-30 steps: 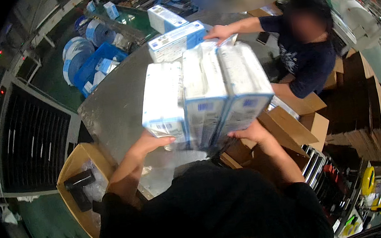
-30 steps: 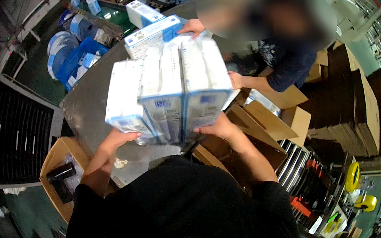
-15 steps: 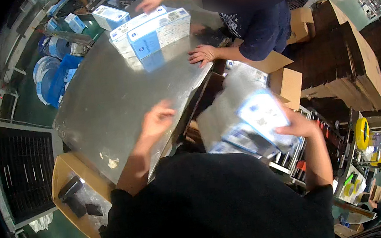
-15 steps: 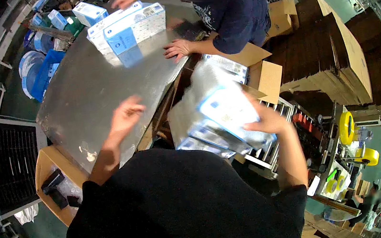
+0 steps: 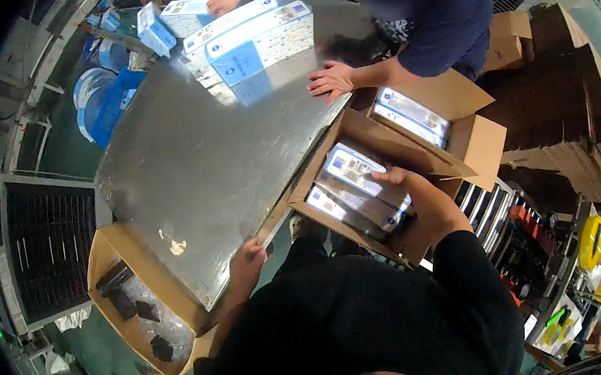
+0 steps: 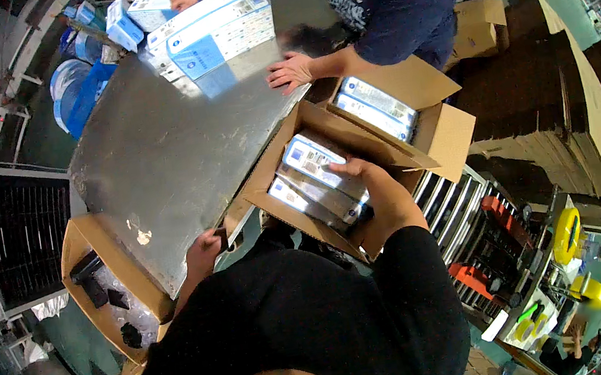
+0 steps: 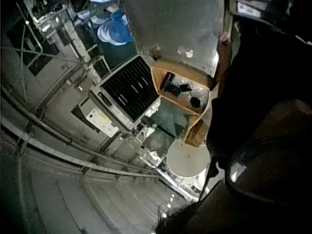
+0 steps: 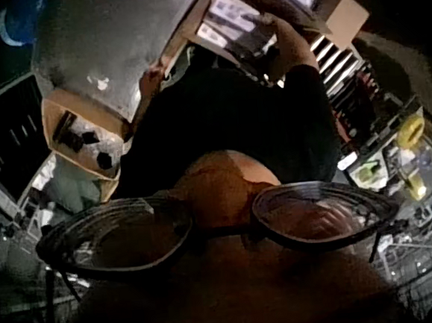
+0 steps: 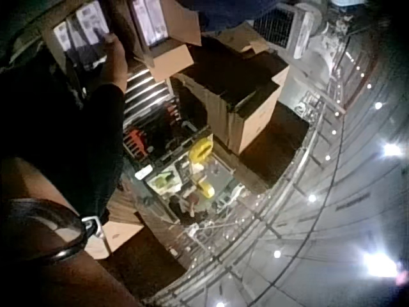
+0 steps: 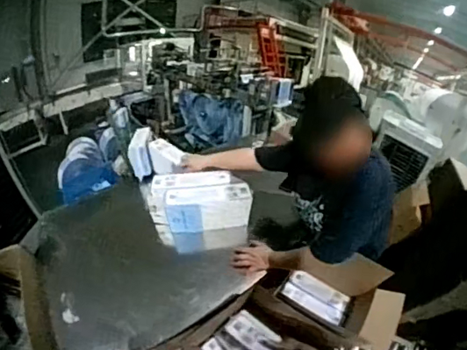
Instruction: The person packs product boxes into larger cardboard cartons, placing items inside, adding bubble wrap, and folding the carton flaps closed.
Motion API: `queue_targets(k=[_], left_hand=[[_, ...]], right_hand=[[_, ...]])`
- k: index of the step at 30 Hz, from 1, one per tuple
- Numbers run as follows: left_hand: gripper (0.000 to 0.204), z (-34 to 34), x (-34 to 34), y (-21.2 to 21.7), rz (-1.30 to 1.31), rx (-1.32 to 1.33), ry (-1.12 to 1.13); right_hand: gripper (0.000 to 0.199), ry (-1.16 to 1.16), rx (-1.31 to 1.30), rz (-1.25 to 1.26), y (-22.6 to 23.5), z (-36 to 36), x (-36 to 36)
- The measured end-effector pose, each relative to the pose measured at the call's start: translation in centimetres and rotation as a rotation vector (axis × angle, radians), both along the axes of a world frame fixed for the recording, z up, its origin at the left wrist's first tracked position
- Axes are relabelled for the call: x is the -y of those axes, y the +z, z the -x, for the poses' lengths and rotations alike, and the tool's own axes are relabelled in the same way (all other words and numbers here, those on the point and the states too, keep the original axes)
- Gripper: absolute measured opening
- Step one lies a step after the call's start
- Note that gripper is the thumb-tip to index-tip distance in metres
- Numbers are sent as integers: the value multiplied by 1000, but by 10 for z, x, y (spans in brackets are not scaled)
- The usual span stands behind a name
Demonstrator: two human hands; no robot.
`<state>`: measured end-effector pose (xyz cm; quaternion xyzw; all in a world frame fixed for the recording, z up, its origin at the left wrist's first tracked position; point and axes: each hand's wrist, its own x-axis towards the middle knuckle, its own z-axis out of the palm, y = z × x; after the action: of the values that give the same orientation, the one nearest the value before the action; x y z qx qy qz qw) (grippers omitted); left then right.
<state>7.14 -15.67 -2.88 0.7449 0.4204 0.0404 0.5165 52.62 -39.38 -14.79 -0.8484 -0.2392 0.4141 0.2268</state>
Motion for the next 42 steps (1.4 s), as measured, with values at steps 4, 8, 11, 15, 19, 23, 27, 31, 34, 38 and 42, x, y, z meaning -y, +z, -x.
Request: queue_targets(k=[4, 8, 11, 15, 19, 23, 27, 31, 34, 38, 42], left_hand=[[46, 49, 23, 9, -101, -269, 130], [47, 81, 32, -9, 17, -261, 245], [47, 108, 43, -30, 13, -223, 263], [45, 83, 23, 3, -40, -257, 147], [44, 69, 3, 9, -54, -235, 167], [43, 32, -26, 30, -92, -185, 151], [46, 18, -92, 8, -282, 37, -77], [51, -63, -186, 44, -304, 90, -1], [66, -139, -287, 87, -674, 106, -130], [87, -239, -424, 110, -995, 20, -120], [112, -318, -504, 112, -755, -293, -181]], right_hand=[[62, -221, 313, 248, 6, 10, -8], [76, 217, 635, 300, -2, 93, -27], [108, 381, 152, 583, 24, 104, -42], [96, 428, 98, 573, 5, 76, -61], [70, 328, 103, 178, 5, 69, -75], [39, -21, 31, -462, 75, 102, -90], [59, 222, -15, -401, 153, 148, -100], [70, 264, 119, -119, 164, 189, -112], [64, 22, 13, -189, 145, 208, -115], [54, -348, 297, -309, 162, 213, -117], [46, -408, 417, -238, 193, 206, -121]])
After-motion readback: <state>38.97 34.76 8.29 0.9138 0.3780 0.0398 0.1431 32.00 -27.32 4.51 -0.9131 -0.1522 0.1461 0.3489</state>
